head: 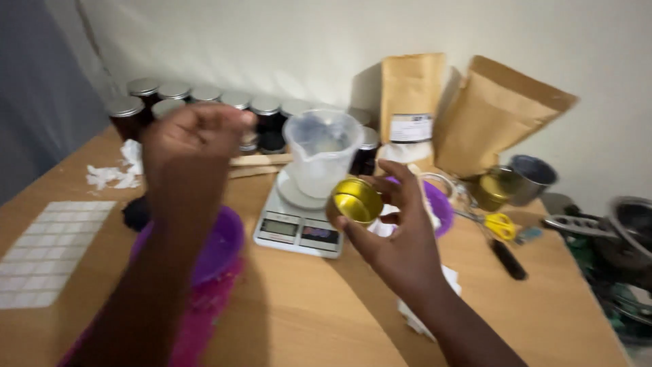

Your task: Cleaning a small gold candle tin and its lid using a white cloth at a workspace.

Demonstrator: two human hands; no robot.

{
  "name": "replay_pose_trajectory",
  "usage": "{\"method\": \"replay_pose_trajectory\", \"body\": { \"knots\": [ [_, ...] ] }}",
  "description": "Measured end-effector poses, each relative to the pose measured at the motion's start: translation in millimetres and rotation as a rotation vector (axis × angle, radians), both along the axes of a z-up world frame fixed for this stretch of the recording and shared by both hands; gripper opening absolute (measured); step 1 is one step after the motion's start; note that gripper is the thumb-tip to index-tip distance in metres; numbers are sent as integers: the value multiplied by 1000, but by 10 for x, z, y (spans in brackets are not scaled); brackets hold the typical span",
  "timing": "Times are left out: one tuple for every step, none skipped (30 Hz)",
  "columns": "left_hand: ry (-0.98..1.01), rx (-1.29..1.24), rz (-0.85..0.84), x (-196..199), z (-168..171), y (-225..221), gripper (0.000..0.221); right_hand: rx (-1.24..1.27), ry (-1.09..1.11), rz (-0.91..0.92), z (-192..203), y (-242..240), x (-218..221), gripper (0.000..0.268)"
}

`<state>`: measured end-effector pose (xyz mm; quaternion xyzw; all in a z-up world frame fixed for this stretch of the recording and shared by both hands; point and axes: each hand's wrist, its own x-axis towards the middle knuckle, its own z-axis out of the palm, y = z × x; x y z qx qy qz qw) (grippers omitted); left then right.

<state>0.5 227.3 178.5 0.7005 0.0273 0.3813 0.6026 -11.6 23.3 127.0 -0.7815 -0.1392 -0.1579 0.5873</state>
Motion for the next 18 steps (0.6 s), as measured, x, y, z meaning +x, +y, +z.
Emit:
{"method": "replay_pose_trajectory", "body": {
  "knots": [
    [30,81,32,-25,-30,-174,3,-1,34,-31,27,-148,-46,72],
    [60,162,65,-53,-63,-347,7,-2,68,-62,51,-295,-95,70],
    [56,160,58,-46,-206,-522,7,-4,64,-70,54,-463,-144,70],
    [65,146,-58,-34,-351,-697,14,-56,17,-117,56,-630,-190,72],
    [76,133,-173,-20,-496,-865,26,-107,-27,-163,56,-789,-230,74],
    [74,133,-178,75,-746,-1099,26,-107,-28,-168,85,-921,-267,74],
    [10,50,-307,160,-1006,-1330,19,-94,11,-197,106,-1051,-308,74],
    [-53,-33,-435,245,-1270,-1561,21,-80,51,-226,124,-1178,-348,73],
    [-51,-35,-438,156,-1295,-1799,21,-81,53,-228,121,-1288,-381,73],
    [217,-505,-695,71,-1320,-2035,22,-75,101,-243,119,-1397,-408,71],
    [492,-982,-926,4,-1335,-2267,26,-68,145,-259,123,-1503,-420,69],
    [492,-981,-928,-72,-1269,-2429,26,-68,145,-261,97,-1619,-412,69],
    [605,-1166,-943,-149,-1205,-2588,42,-88,149,-291,69,-1734,-405,70],
    [718,-1350,-952,-222,-1140,-2748,58,-109,153,-321,41,-1849,-394,71],
    [723,-1349,-955,-196,-1158,-2895,58,-108,155,-326,28,-1954,-375,71],
    [704,-1435,-949,-169,-1179,-3039,60,-136,188,-344,12,-2055,-353,72],
    [685,-1524,-943,-150,-1210,-3179,62,-166,222,-362,-11,-2150,-339,72],
    [691,-1525,-947,-102,-1260,-3304,62,-168,225,-368,-41,-2245,-326,72]
  ]
}}
